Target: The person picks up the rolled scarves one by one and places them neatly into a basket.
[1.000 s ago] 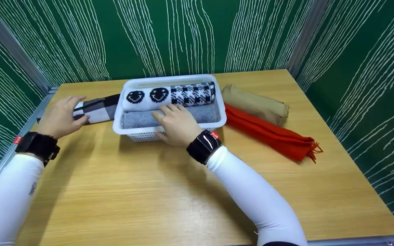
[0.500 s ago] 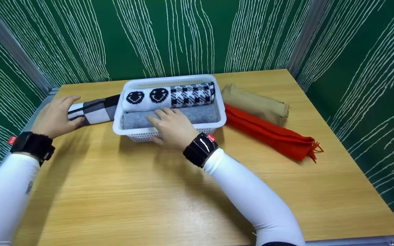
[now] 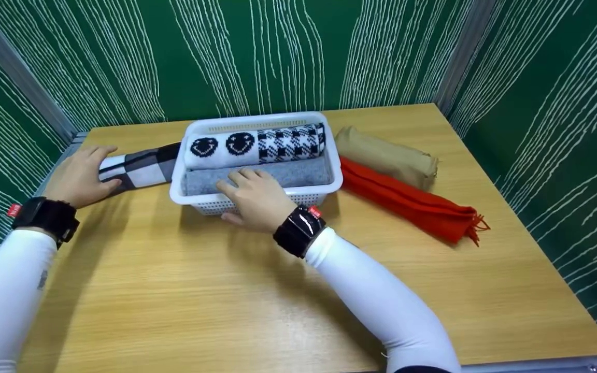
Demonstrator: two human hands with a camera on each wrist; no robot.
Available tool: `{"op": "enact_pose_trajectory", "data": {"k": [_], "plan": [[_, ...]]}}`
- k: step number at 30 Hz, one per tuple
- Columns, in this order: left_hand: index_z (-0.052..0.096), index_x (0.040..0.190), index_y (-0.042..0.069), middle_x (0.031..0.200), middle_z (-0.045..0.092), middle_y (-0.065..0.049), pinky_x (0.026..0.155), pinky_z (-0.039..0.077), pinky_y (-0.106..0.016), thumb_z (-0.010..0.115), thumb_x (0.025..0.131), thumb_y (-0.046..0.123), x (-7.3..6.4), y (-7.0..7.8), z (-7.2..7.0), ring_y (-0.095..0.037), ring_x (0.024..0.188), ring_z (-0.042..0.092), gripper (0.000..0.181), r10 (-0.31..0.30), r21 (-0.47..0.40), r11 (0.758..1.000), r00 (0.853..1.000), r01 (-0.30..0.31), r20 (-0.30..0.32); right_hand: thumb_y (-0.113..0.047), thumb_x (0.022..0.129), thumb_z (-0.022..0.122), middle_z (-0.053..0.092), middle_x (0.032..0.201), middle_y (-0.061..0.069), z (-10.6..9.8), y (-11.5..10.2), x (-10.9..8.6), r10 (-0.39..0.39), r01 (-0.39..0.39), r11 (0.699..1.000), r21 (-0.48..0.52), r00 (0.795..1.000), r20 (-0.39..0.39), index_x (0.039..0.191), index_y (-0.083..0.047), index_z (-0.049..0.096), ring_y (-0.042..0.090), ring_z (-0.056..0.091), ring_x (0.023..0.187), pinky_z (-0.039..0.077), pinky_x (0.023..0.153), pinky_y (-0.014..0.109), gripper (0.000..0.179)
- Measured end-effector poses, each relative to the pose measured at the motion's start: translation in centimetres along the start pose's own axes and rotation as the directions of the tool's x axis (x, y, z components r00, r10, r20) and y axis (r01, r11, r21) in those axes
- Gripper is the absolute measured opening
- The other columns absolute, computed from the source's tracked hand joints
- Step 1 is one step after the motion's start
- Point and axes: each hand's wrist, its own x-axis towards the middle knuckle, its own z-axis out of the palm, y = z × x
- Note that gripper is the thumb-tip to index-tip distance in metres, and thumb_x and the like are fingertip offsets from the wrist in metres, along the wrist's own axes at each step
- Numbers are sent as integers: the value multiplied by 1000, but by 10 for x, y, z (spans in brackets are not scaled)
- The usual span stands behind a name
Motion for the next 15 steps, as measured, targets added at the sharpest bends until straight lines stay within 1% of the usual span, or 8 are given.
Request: {"op": "enact_pose_trajectory", "data": {"k": [10, 15], "plan": [[45, 159, -4, 160, 47, -34, 127, 33, -68, 77, 94, 14, 5, -14, 6, -55, 150, 42, 74, -40, -8, 999, 998, 40, 46, -49, 101, 74, 63, 154, 20, 1, -9, 3, -38, 38, 999, -11, 999, 9, 158, -11, 56, 41, 60, 143, 50, 119, 60, 71], [45, 159, -4, 160, 46, -36, 126, 33, -69, 76, 95, 15, 7, -19, 6, -56, 149, 42, 74, -53, -2, 999, 997, 53, 51, -49, 99, 77, 63, 154, 19, 1, -13, 2, -57, 57, 998, -5, 998, -2, 158, -11, 56, 41, 60, 143, 49, 120, 59, 73]]}}
